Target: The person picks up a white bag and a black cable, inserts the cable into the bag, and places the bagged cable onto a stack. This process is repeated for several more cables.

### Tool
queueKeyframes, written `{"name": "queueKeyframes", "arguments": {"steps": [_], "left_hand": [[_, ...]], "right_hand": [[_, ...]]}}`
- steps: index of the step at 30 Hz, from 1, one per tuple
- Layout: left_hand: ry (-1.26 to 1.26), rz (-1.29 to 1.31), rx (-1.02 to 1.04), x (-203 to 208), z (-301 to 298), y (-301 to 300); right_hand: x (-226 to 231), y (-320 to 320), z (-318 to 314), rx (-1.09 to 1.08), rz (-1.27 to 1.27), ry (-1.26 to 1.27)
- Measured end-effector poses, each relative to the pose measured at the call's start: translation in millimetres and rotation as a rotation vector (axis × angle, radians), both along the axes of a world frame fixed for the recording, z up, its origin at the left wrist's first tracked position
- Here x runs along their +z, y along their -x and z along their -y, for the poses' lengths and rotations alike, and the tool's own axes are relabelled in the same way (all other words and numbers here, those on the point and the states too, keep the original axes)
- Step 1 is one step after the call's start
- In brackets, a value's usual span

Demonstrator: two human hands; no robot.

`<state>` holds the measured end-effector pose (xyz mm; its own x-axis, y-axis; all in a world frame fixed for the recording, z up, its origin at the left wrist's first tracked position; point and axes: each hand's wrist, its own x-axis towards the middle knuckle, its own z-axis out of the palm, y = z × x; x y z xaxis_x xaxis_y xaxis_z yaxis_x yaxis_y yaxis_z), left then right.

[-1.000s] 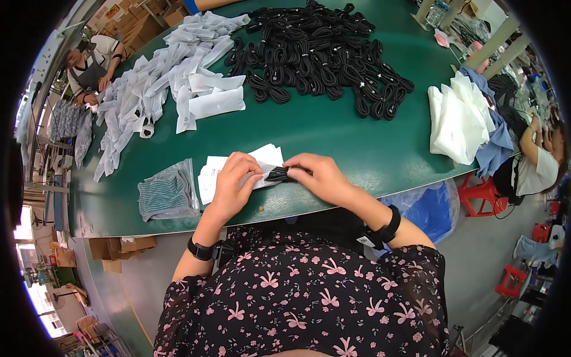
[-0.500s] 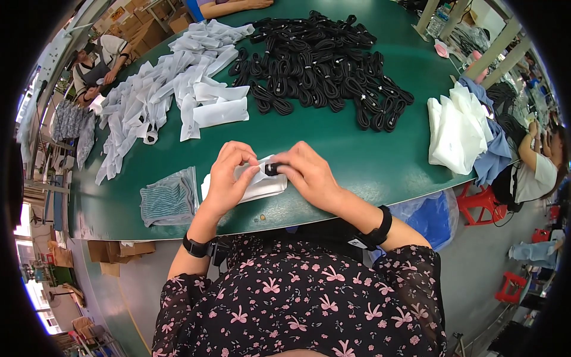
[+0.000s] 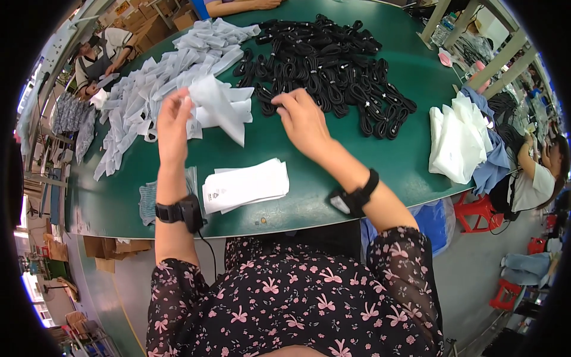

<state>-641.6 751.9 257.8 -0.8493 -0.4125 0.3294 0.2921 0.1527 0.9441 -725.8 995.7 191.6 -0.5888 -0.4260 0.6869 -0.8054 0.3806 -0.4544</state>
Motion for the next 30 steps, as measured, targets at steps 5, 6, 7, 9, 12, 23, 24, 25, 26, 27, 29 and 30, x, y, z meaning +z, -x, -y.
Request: {"name": "queueKeyframes", "arguments": {"steps": [5,6,7,9,12,23,24,25,26,27,29,30], "left_hand": [[0.658,0.058,-0.042,-13,-33,-41],[0.673,0.142,-0.172,-27,-43,-51],[0.73,0.134,-0.227,-39,-51,-62],[0.78,0.125,-0.29,-62,-63,-72],[0.815,0.148,-0.258,-85,-70,-80],[0.448,0.321,-0.212,-85,-71,-88],[0.376,0.329,-0.225,-85,-70,-87],[0.378,0.328,-0.225,-85,-69,-87],[0.344,0.325,-0.223,-86,-67,-87],[0.309,0.322,-0.22,-86,-66,-87],[0.276,0.318,-0.219,-86,-66,-86],[0.285,0.285,-0.234,-85,-67,-86]], "right_hand": [[-45,34,0,-0.045,-0.133,-0.423],[-44,32,2,-0.081,-0.099,-0.484],[-40,26,6,-0.108,-0.066,-0.544],[-41,19,5,-0.14,-0.03,-0.611],[-45,11,-1,-0.085,0.251,-0.377],[-4,-87,-51,0.249,0.288,-0.139],[-4,-90,-53,0.248,0.287,-0.137],[-4,-94,-56,0.24,0.245,-0.18],[-3,-96,-57,0.231,0.204,-0.223],[-3,-97,-58,0.223,0.163,-0.265],[-4,-97,-58,0.233,0.078,-0.292],[-4,-97,-58,0.244,-0.005,-0.32]]}}
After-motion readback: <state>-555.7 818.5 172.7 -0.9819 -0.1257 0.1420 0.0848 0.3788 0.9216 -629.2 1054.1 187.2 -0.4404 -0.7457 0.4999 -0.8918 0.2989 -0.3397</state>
